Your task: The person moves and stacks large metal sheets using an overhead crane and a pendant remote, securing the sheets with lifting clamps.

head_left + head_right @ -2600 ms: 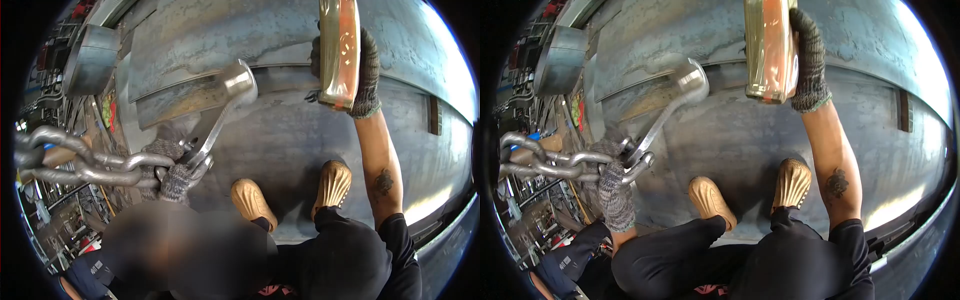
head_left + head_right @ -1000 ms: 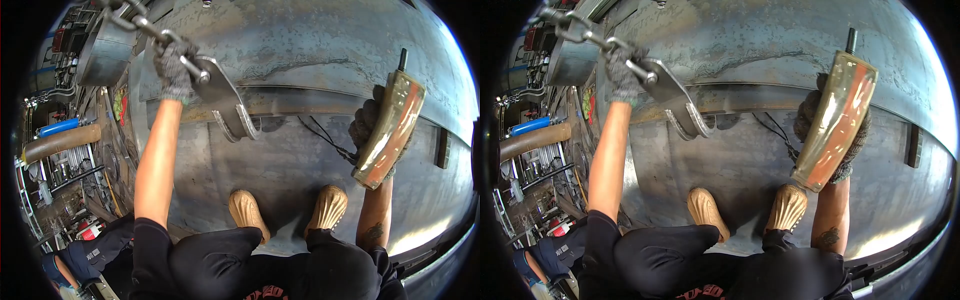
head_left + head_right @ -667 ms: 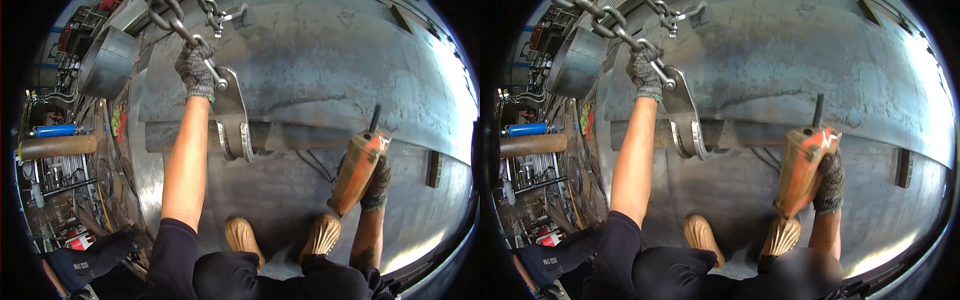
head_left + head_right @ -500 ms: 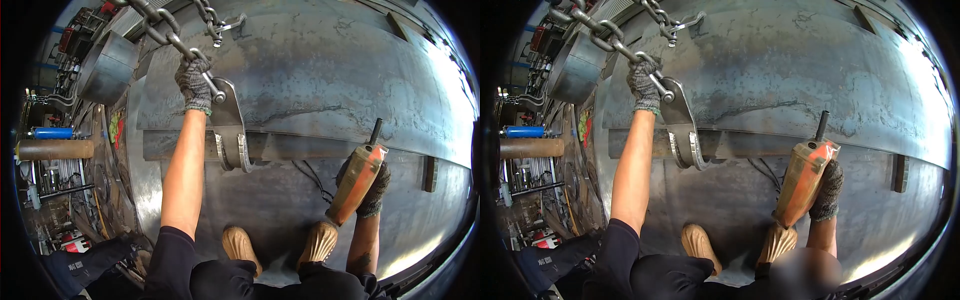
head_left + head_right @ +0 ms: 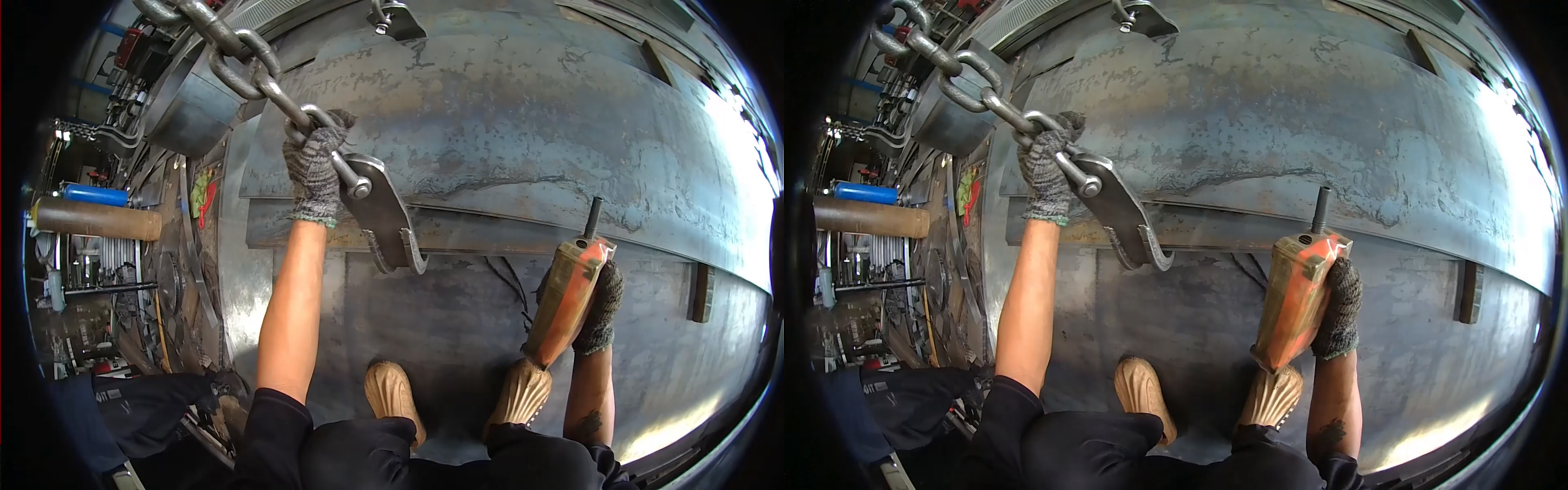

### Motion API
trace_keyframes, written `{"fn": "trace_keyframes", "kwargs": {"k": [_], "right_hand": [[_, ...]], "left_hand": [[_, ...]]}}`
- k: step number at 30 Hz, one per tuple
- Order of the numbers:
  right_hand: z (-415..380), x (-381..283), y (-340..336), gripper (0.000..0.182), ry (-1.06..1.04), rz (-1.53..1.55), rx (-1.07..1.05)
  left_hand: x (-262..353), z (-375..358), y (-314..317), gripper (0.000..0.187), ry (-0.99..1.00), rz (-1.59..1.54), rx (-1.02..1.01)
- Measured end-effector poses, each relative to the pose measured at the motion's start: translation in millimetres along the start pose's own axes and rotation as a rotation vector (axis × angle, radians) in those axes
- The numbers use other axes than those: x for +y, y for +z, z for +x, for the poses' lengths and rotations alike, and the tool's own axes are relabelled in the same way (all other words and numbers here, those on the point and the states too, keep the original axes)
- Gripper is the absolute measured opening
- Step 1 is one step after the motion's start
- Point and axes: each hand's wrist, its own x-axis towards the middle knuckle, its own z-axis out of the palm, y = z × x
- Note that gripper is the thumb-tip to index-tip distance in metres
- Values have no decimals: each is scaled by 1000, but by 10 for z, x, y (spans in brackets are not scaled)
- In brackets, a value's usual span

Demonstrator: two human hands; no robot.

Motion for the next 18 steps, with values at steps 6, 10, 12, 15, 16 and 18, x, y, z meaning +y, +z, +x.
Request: {"fn": "trace_keyframes", "kwargs": {"k": [6,10,12,15,16,18], "right_hand": [[-143,-59,72,48,3,6,-24],[-243,-80,101,47,12,25,-43],[-270,-65,59,52,-12,9,-16],[-256,-34,-55,71,-115,-93,56],[-250,-40,-82,74,-135,-112,67],[-245,-39,-149,77,-135,-121,89]], "left_hand": [[341,-209,-102,34,-66,214,29],[412,-251,-121,40,-87,96,-71],[418,-246,7,33,-47,36,-69],[453,-288,-1,29,-21,-26,-71],[462,-299,-55,40,-27,-39,-66],[474,-244,-78,28,-107,-7,-11]]}}
